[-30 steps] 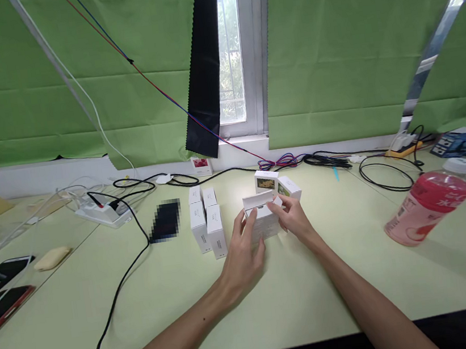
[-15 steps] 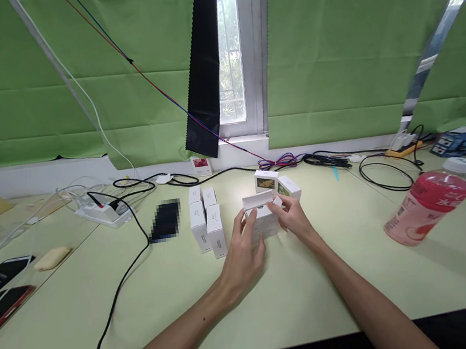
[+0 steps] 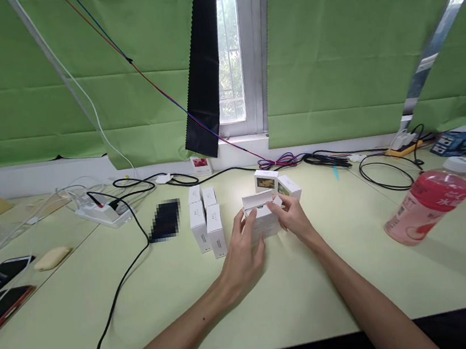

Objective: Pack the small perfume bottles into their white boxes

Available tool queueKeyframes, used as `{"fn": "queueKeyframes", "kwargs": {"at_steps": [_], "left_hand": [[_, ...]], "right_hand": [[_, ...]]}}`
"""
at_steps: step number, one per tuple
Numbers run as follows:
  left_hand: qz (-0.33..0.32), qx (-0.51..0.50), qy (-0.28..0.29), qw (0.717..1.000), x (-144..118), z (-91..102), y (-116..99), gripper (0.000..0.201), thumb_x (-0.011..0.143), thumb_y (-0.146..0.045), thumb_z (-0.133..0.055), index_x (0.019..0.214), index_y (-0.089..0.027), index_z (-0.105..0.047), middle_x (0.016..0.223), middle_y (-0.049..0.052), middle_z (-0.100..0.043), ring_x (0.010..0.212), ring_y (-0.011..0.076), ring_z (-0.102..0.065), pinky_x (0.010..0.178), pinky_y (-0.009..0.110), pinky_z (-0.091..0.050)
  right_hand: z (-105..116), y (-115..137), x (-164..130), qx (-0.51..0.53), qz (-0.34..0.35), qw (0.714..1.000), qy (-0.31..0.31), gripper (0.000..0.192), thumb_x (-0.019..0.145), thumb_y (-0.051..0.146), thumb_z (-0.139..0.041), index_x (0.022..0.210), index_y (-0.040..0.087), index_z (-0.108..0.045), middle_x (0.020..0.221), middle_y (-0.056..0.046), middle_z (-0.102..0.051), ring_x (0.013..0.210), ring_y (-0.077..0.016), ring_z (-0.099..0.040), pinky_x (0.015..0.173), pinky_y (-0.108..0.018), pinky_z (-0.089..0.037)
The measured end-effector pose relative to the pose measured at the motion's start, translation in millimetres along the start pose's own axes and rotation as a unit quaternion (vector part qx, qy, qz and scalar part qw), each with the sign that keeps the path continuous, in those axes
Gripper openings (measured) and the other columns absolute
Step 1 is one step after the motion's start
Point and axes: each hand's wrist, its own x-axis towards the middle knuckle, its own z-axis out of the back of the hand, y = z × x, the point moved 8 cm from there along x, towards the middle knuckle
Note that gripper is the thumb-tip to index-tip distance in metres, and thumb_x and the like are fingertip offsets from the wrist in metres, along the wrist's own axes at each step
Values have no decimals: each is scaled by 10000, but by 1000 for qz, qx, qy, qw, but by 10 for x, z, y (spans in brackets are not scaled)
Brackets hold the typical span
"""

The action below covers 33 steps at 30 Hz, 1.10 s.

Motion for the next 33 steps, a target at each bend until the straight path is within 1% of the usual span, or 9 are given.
{"fn": "queueKeyframes", "kwargs": {"at_steps": [6,12,17,19,21,25,29,33], "left_hand": [[5,3,4,1000,5,-6,0,583,951,-152,-498,1499,-272,-341,1451,155,-396,1266,270,-530,958,423,-547],[1,9,3,1000,5,4,-17,592,948,-149,-499,1503,-272,-334,1379,153,-435,1233,278,-547,918,424,-559],[12,9,4,1000,-6,-5,-5,606,952,-164,-501,1517,-287,-318,1361,150,-441,1196,273,-568,890,413,-568],[12,11,1,1000,-13,-12,-1,614,951,-165,-503,1522,-284,-311,1390,155,-420,1217,275,-557,914,421,-563],[12,15,-2,1000,-20,-18,4,621,952,-168,-506,1528,-282,-302,1451,160,-370,1259,281,-535,957,439,-550],[5,23,-12,1000,-32,-17,5,624,957,-172,-508,1534,-276,-295,1539,168,-256,1312,297,-509,1014,480,-528],[-5,34,-26,999,-42,-4,5,617,955,-162,-514,1530,-261,-311,1535,179,-248,1321,307,-512,1044,511,-513],[-30,33,-44,998,-46,20,-35,617,948,-144,-522,1516,-286,-326,1533,169,-252,1373,316,-473,1077,522,-492]], "right_hand": [[2,10,6,1,1,1000,0,382,785,546,-675,689,201,-543,547,44,-473,438,-88,-387,345,-209,-263],[-4,28,-2,9,-4,1000,6,351,795,524,-676,698,212,-547,535,52,-451,422,-89,-370,340,-218,-241],[-7,-31,10,10,-11,1000,6,340,805,530,-666,723,212,-578,533,49,-451,448,-105,-390,359,-226,-267],[-8,-62,17,13,-6,1000,4,342,816,530,-662,723,211,-580,540,47,-449,469,-110,-401,375,-224,-288],[-10,-84,23,19,4,1000,2,349,829,523,-661,711,209,-567,564,42,-456,492,-109,-405,395,-220,-309],[-8,-106,26,25,22,999,-9,356,852,516,-657,725,192,-581,673,11,-530,567,-113,-444,457,-217,-373],[-8,-120,32,18,33,999,-14,363,858,524,-645,745,181,-615,728,-14,-577,671,-145,-516,547,-228,-442],[4,-140,38,3,33,999,-18,374,855,539,-635,735,186,-612,725,-15,-583,677,-154,-525,561,-237,-452]]}}
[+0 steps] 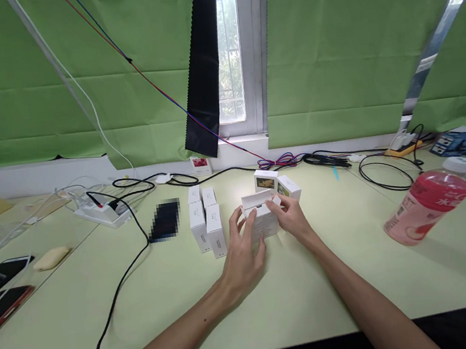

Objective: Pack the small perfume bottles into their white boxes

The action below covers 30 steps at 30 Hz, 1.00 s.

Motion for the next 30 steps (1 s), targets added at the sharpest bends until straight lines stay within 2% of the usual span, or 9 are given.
{"fn": "queueKeyframes", "kwargs": {"at_steps": [5,10,13,16,18,21,26,30], "left_hand": [[-27,7,-46,999,10,98,-72,651,927,-120,-537,1506,-298,-299,1499,155,-316,1457,312,-360,1138,539,-429],[-29,-36,-73,996,10,137,-66,686,916,-126,-546,1512,-295,-252,1476,144,-378,1422,289,-400,1133,530,-438],[-25,-65,-80,994,17,134,-46,691,912,-141,-557,1512,-277,-243,1465,137,-401,1406,280,-410,1142,525,-437],[-14,-77,-79,994,28,130,-25,672,913,-149,-560,1499,-265,-252,1454,135,-415,1401,275,-410,1154,526,-427],[-8,-74,-77,994,35,126,-13,651,916,-152,-555,1488,-262,-266,1452,136,-421,1402,277,-410,1154,527,-426],[-3,-64,-71,995,40,120,0,629,919,-154,-543,1482,-262,-283,1454,139,-417,1404,282,-411,1147,527,-428],[2,-32,-49,998,38,94,11,600,921,-150,-540,1467,-263,-320,1459,146,-395,1406,295,-414,1140,528,-421],[17,-20,-28,999,33,60,39,580,916,-137,-540,1451,-267,-356,1480,141,-370,1413,300,-414,1134,511,-427]], "right_hand": [[6,14,1,-8,2,1000,-2,377,853,542,-629,725,189,-602,730,-14,-588,688,-157,-537,575,-239,-460],[-5,12,7,7,-4,1000,-5,422,842,583,-637,716,183,-599,728,-16,-598,668,-154,-550,566,-242,-466],[12,23,-2,6,-14,1000,-16,488,857,647,-598,700,185,-596,644,-5,-572,569,-136,-512,479,-232,-410],[31,20,-22,27,-48,998,-25,576,886,725,-485,774,179,-634,555,9,-541,412,-108,-412,366,-239,-302],[34,18,-33,59,-68,996,-26,610,893,736,-445,850,167,-661,571,6,-571,348,-93,-369,329,-247,-262],[37,35,-35,89,-71,993,-28,542,882,680,-499,874,165,-666,607,10,-596,320,-80,-365,315,-246,-251],[21,54,-23,81,-63,995,-18,425,860,610,-572,807,192,-625,485,71,-450,303,-84,-345,312,-243,-245],[25,90,-26,38,-45,998,-23,401,817,590,-664,835,189,-655,547,40,-531,363,-87,-400,329,-232,-287]]}}
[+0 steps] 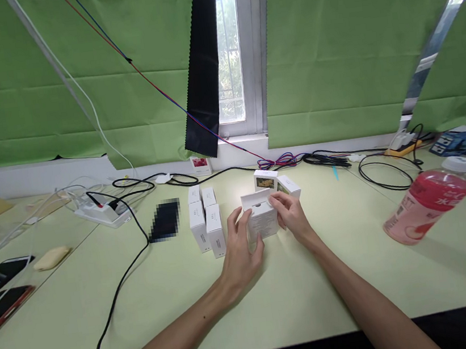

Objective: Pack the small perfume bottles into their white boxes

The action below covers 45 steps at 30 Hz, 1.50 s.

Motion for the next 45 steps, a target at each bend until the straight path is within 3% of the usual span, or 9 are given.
{"fn": "queueKeyframes", "kwargs": {"at_steps": [6,12,15,23,35,45], "left_hand": [[9,4,23,1000,-3,-41,22,557,919,-134,-539,1433,-272,-374,1477,144,-358,1369,305,-464,1095,521,-455],[17,-3,33,999,-4,-51,28,557,924,-127,-534,1436,-272,-370,1486,142,-348,1363,293,-472,1090,497,-462],[14,-5,33,999,1,-52,28,545,926,-128,-528,1431,-264,-374,1486,142,-343,1366,287,-471,1090,482,-466],[11,-8,24,1000,8,-45,38,574,906,-131,-545,1440,-255,-376,1479,139,-351,1401,295,-436,1107,478,-460],[-2,-2,-16,1000,-2,14,-1,515,922,-150,-548,1408,-252,-413,1437,129,-412,1383,275,-442,1130,470,-442],[-3,-47,-46,998,-7,37,25,500,918,-164,-556,1387,-249,-406,1391,129,-452,1342,275,-470,1095,504,-480]], "right_hand": [[3,-10,-5,-4,-1,1000,-3,367,801,530,-693,883,172,-680,841,-55,-689,437,-77,-472,343,-208,-328],[-3,17,-14,10,1,1000,2,429,810,466,-690,1138,191,-659,829,-27,-663,468,-78,-474,358,-193,-337],[-5,76,-27,4,15,1000,3,445,818,431,-688,1203,213,-639,926,-41,-676,502,-76,-494,371,-185,-347],[8,120,-35,30,48,998,-9,263,808,383,-692,997,200,-688,1016,-74,-708,557,-101,-550,366,-193,-351],[13,176,-34,49,59,997,-6,145,763,287,-664,841,190,-739,861,-37,-716,482,-82,-494,383,-213,-348],[26,102,-26,79,50,995,19,304,759,228,-503,841,168,-790,748,-34,-738,380,-73,-408,402,-250,-339]]}}
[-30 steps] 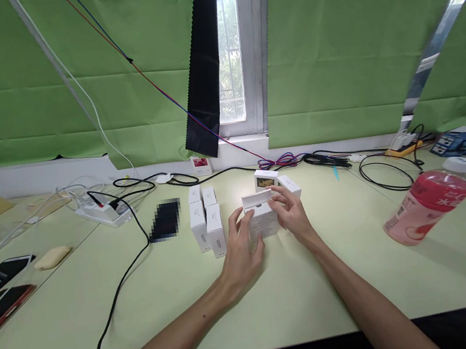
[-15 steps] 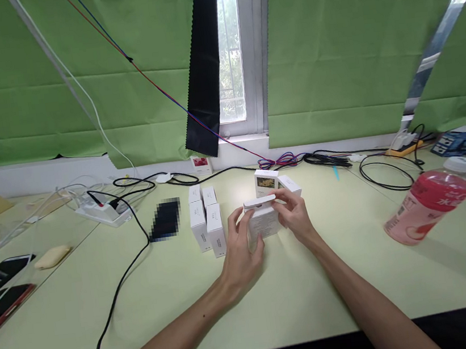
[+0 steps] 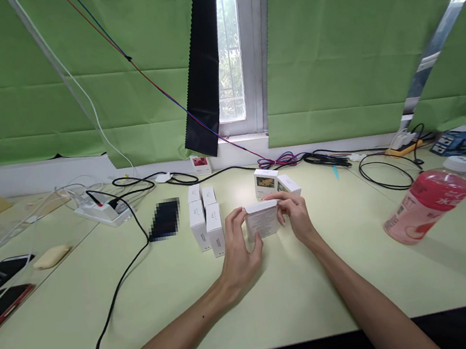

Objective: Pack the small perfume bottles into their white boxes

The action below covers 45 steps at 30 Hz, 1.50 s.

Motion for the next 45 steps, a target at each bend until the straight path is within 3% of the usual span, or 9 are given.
{"fn": "queueKeyframes", "kwargs": {"at_steps": [4,10,20,31,45], "left_hand": [[8,-35,-10,999,-3,-3,26,534,914,-166,-570,1403,-256,-377,1379,120,-450,1328,257,-467,1089,497,-499],[17,-40,-4,999,-2,-7,30,632,928,-175,-564,1495,-282,-306,1417,118,-446,1344,258,-469,1112,511,-478],[-1,14,22,1000,10,-19,-3,665,942,-180,-536,1545,-309,-288,1443,115,-445,1357,272,-467,1096,496,-481],[14,12,33,999,1,-34,10,655,937,-178,-540,1533,-297,-294,1468,116,-429,1389,272,-443,1131,501,-454],[2,26,43,999,6,-57,15,724,942,-186,-533,1581,-308,-215,1494,125,-405,1415,283,-416,1132,505,-452]], "right_hand": [[-14,58,-19,-28,12,999,9,276,850,317,-554,888,172,-785,629,-4,-672,395,-85,-418,424,-252,-362],[-50,83,-23,-56,2,998,0,323,811,492,-722,872,176,-743,806,-49,-733,447,-96,-502,364,-233,-343],[-37,-5,1,-50,-7,999,3,306,803,466,-743,899,176,-736,887,-62,-756,518,-118,-602,402,-227,-441],[-52,22,7,-61,-7,998,5,306,796,474,-741,900,186,-737,839,-49,-732,522,-121,-590,384,-223,-405],[-46,3,9,-57,-7,998,5,305,795,470,-747,895,183,-738,982,-71,-750,536,-110,-590,386,-216,-392]]}}
